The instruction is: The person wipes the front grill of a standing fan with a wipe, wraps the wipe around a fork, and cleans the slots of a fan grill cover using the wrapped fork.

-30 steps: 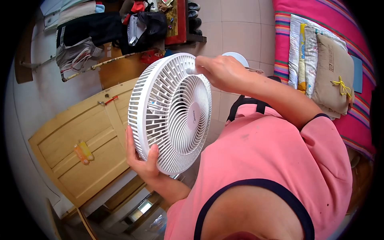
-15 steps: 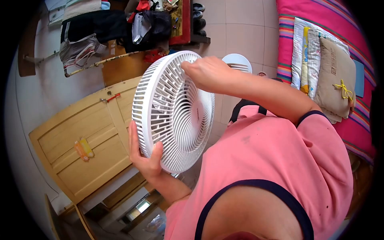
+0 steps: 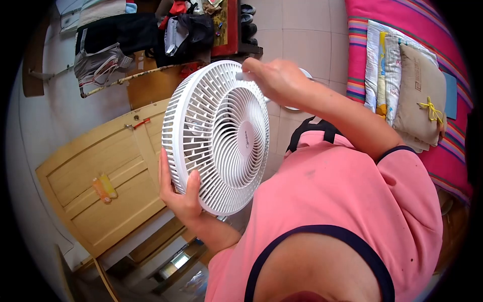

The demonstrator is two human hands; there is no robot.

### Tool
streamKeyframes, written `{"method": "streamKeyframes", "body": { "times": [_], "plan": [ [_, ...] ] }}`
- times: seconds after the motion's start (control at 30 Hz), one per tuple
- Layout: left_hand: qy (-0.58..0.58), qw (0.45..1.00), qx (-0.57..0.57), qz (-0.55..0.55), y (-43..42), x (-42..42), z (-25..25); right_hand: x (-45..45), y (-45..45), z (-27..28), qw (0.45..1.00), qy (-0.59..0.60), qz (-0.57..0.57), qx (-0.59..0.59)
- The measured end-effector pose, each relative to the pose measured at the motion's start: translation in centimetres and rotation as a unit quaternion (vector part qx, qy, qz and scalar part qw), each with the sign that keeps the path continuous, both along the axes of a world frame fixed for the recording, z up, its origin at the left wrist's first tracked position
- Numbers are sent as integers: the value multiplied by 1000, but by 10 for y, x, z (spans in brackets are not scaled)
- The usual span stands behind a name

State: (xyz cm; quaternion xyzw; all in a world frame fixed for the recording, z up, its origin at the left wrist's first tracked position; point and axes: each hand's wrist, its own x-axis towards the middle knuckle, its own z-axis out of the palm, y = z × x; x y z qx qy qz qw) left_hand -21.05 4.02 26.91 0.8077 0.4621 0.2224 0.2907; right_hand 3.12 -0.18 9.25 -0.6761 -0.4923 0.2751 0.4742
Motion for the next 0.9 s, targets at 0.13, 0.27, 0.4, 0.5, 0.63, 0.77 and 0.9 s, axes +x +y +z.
{"method": "streamKeyframes", "body": {
  "times": [0.13, 0.27, 0.4, 0.5, 0.63, 0.77, 0.9],
  "plan": [
    [0, 1000, 3, -12, 1, -1, -1, -13, 5, 0, 999, -29, 14, 14],
    [-2, 1000, 7, -14, 1, -3, -1, -19, 15, 4, 999, -19, 14, 44],
    [0, 1000, 5, -23, 4, -9, -2, -24, 27, 8, 998, -33, 45, 40],
    [15, 999, 17, -42, 4, -10, -2, -26, 33, 18, 996, -43, 66, 35],
    [-15, 1000, 3, -3, 4, -10, -3, -21, 22, 21, 994, -41, 100, 30],
    [28, 999, 11, -27, -2, -9, 1, -8, -2, 23, 995, -29, 95, 11],
    [-3, 1000, 12, 9, 0, -7, -4, 1, -22, 7, 990, -15, 135, -40]
  ]
}}
